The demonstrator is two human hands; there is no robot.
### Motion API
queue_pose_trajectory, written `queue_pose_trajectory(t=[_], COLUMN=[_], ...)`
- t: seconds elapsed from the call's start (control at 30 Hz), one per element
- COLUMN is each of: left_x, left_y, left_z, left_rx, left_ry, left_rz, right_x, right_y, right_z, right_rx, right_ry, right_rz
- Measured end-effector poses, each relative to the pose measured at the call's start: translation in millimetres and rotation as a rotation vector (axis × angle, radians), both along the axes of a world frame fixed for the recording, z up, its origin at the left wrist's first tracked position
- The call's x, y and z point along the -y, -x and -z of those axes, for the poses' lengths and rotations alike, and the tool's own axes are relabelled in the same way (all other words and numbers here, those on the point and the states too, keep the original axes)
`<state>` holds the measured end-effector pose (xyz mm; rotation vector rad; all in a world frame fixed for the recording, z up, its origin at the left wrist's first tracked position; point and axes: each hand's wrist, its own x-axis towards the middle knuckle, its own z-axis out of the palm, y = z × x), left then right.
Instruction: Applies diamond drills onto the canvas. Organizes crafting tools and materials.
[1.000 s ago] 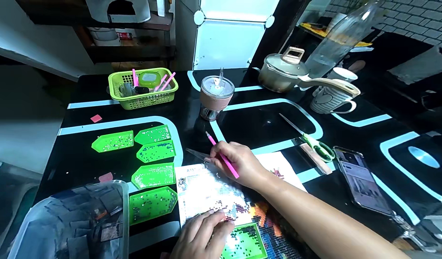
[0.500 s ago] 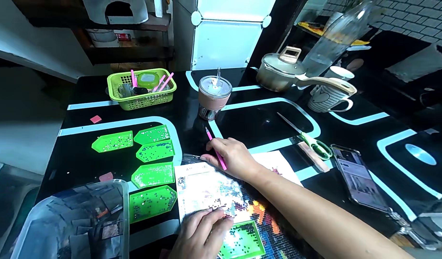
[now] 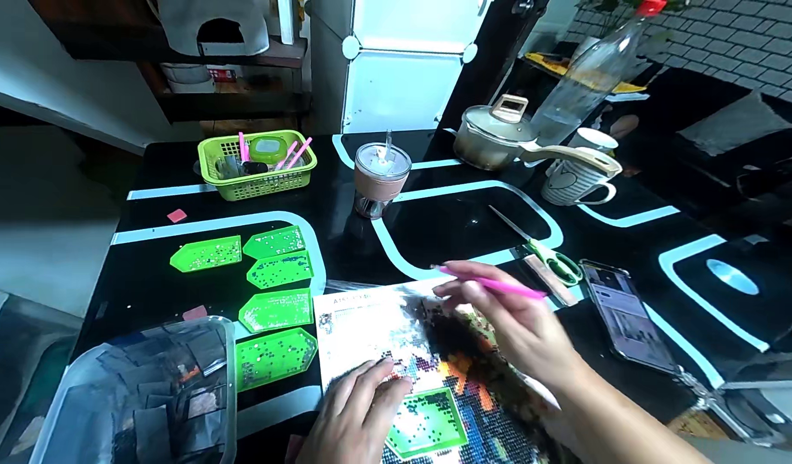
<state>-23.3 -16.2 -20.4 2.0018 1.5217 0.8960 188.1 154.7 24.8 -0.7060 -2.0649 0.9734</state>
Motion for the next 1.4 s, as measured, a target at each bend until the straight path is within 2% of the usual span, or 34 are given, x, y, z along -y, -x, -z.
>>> queue_pose_trajectory(t=[0.13, 0.27, 0.47, 0.57, 0.7, 0.83, 1.4], left_x=[1, 0, -1, -1, -1, -1, -1], left_y=[0, 1, 1, 0, 0, 0, 0], left_z=[0, -1, -2, 0, -1, -2, -1], left_rx=[-0.012, -0.018, -0.035, -0.053, -0.062, -0.078, -0.080], left_ry=[0.010, 0.039, 0.057, 0.047, 0.058, 0.053, 0.054], left_rz=[-0.003, 0.004, 0.010, 0.008, 0.007, 0.000, -0.003], right_x=[30, 58, 66, 70, 81, 81, 83], right_y=[-21, -22, -22, -23, -20, -18, -20], right_z=[15, 34, 42, 41, 47, 53, 57], right_rx=[-0.217, -0.359, -0.411, -0.356, -0.168, -0.112, -0.039], right_ry=[0.285, 0.493, 0.566, 0.502, 0.227, 0.092, -0.030], right_rz=[0.189, 0.170, 0.173, 0.111, 0.069, 0.030, 0.033])
